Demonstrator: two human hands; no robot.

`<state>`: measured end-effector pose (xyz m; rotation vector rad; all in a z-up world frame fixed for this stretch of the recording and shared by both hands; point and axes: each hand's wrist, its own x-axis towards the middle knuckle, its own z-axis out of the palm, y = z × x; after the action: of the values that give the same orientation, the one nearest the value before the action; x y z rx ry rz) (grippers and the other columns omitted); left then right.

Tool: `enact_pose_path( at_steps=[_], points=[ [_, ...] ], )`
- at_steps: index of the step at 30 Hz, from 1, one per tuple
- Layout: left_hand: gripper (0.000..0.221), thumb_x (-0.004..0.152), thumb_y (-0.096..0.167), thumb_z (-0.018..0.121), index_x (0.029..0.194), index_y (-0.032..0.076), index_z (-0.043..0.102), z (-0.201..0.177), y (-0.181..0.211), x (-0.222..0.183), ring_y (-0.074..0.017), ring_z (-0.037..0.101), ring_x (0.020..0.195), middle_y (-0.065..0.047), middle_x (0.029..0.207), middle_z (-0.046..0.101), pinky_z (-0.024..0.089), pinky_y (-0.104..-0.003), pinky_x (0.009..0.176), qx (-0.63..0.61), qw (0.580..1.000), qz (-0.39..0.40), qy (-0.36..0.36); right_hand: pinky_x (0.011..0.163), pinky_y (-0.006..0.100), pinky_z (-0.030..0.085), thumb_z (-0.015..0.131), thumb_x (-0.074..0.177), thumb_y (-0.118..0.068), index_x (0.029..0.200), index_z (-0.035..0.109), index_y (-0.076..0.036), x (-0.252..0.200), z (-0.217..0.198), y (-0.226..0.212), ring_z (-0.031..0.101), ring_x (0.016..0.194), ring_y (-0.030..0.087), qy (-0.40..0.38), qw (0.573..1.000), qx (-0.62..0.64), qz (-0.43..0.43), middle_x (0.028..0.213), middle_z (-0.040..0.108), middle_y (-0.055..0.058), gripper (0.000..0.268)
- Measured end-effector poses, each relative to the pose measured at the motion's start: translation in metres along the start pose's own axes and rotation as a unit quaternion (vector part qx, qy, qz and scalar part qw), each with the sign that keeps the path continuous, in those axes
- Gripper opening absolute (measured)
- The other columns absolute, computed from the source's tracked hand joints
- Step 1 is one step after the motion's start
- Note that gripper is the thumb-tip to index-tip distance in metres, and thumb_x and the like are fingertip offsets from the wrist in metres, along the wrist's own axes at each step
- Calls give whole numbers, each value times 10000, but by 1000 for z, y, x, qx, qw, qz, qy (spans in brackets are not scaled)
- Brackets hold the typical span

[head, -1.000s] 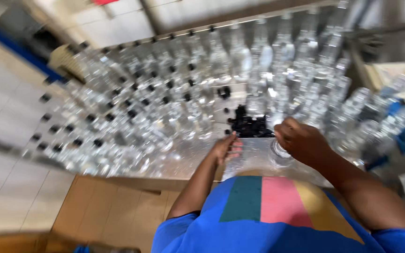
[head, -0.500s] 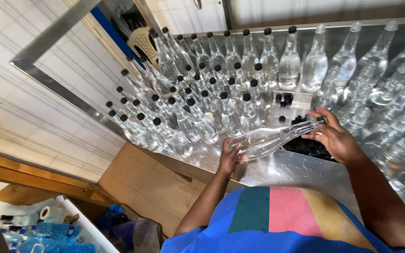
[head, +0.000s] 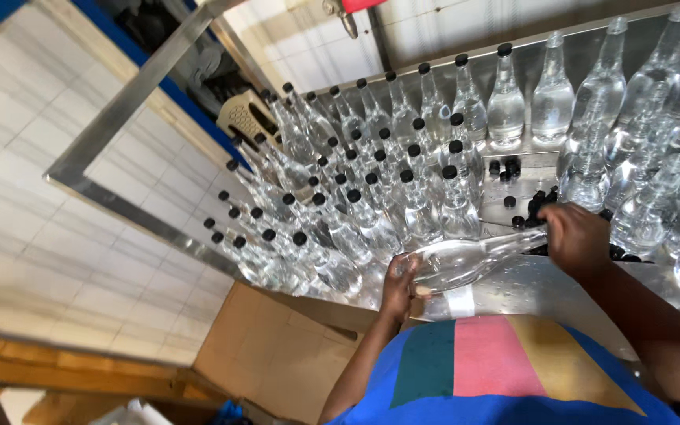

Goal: The person repeatedly picks up clear glass bottles filled with liquid from a metal tray and screws black caps onto them by hand. The capped bottles are then placed back into the tray alongside other finished bottles.

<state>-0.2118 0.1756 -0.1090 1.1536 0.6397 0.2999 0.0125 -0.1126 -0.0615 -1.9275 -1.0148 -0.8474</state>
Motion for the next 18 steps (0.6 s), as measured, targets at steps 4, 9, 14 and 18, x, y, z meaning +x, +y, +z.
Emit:
enact_pose_path(
  at_steps=[4,9,14,18],
  points=[
    [578,890,419,872,1369,206,627,-18,40,7,-228,747,977,-70,1195,775,625,-336,745,120,986,117,17,686,506,450,312,1227,-378,1002,648,-169,0,13,-12,670,677,336,-242,942,-25,231,793,690,77,454],
    [498,1018,663,744,1121,176,723,-47,79,25,-238,618,345,-316,805,776,470,-273,240,-61,977,-181,-93,723,462,621,728,1053,-455,853,698,-68,16,-7,-36,744,795,415,10,966,84,-243,854,709,175,436],
    [724,958,655,804,1369,92,609,-51,63,34,-247,767,594,-252,1108,785,676,-374,447,94,989,-94,-72,610,546,531,517,1122,-382,789,605,-33,12,-11,-51,652,758,509,-22,985,-48,-163,753,575,187,490],
    [919,599,213,1112,1392,56,674,-39,76,31,-395,712,1280,-237,1317,749,494,-525,1202,245,883,399,-30,312,429,286,364,1154,-781,472,490,-148,16,-15,-59,357,269,254,-175,865,232,408,398,408,96,940]
  ],
)
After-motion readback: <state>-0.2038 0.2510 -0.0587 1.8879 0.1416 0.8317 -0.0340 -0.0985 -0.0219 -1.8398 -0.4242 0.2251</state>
